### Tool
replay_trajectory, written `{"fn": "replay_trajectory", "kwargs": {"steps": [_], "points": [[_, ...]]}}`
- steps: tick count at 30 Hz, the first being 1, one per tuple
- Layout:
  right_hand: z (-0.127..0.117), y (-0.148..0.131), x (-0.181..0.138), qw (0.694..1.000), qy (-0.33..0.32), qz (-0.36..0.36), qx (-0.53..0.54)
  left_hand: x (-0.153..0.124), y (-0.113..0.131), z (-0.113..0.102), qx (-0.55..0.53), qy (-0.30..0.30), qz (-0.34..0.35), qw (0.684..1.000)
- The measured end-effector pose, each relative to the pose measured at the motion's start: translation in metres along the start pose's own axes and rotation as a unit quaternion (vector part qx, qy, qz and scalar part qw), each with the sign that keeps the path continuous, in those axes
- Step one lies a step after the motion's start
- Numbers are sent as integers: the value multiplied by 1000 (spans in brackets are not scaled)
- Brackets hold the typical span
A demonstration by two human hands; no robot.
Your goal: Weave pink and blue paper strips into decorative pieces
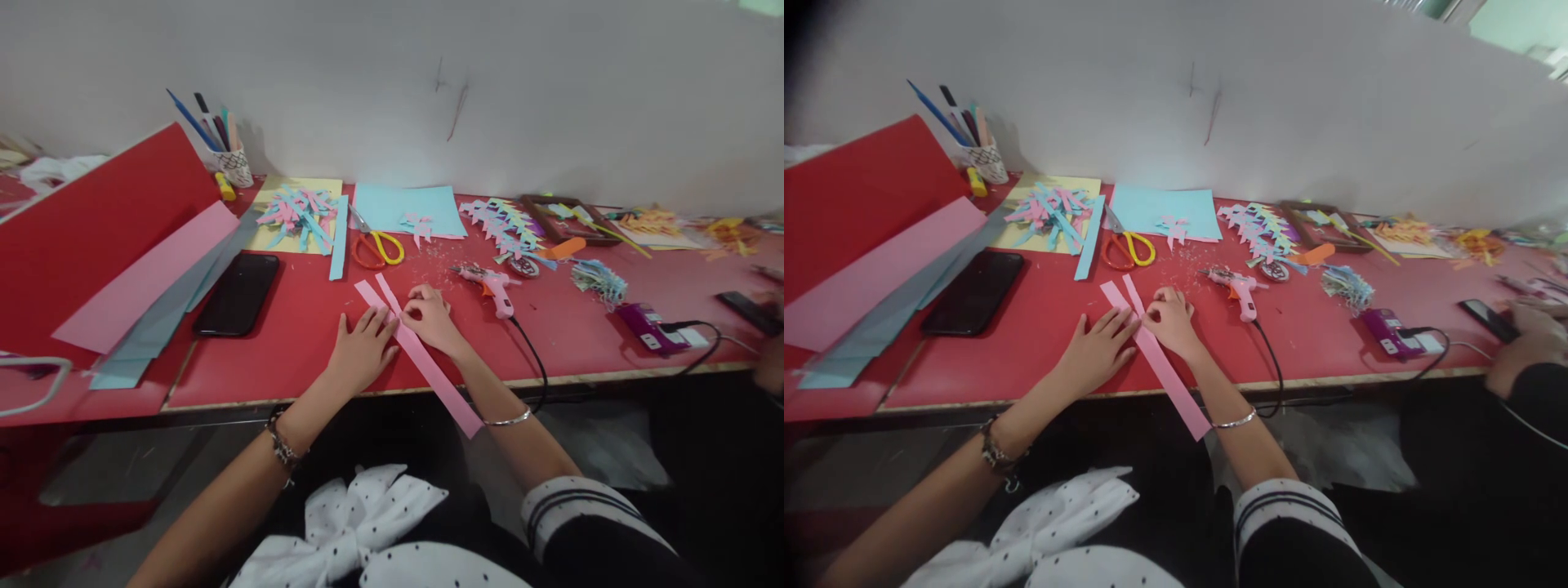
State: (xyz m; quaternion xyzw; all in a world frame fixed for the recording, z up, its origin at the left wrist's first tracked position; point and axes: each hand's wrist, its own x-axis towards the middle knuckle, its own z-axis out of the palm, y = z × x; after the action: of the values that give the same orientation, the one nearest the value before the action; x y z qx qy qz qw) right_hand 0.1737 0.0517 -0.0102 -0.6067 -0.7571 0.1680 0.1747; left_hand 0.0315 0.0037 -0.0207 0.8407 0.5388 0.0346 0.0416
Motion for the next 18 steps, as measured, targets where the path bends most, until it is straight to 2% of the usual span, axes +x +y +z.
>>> {"fn": "replay_trajectory", "kwargs": {"steps": [7, 12, 18], "points": [[-1, 1, -3, 1000, 11, 0, 12, -2, -2, -1, 4, -17, 16, 1000], [-3, 3, -8, 999, -17, -32, 4, -6, -1, -3, 16, -19, 11, 1000], [-5, 3, -12, 999, -30, -31, -9, -8, 1, -3, 17, -16, -3, 1000]]}}
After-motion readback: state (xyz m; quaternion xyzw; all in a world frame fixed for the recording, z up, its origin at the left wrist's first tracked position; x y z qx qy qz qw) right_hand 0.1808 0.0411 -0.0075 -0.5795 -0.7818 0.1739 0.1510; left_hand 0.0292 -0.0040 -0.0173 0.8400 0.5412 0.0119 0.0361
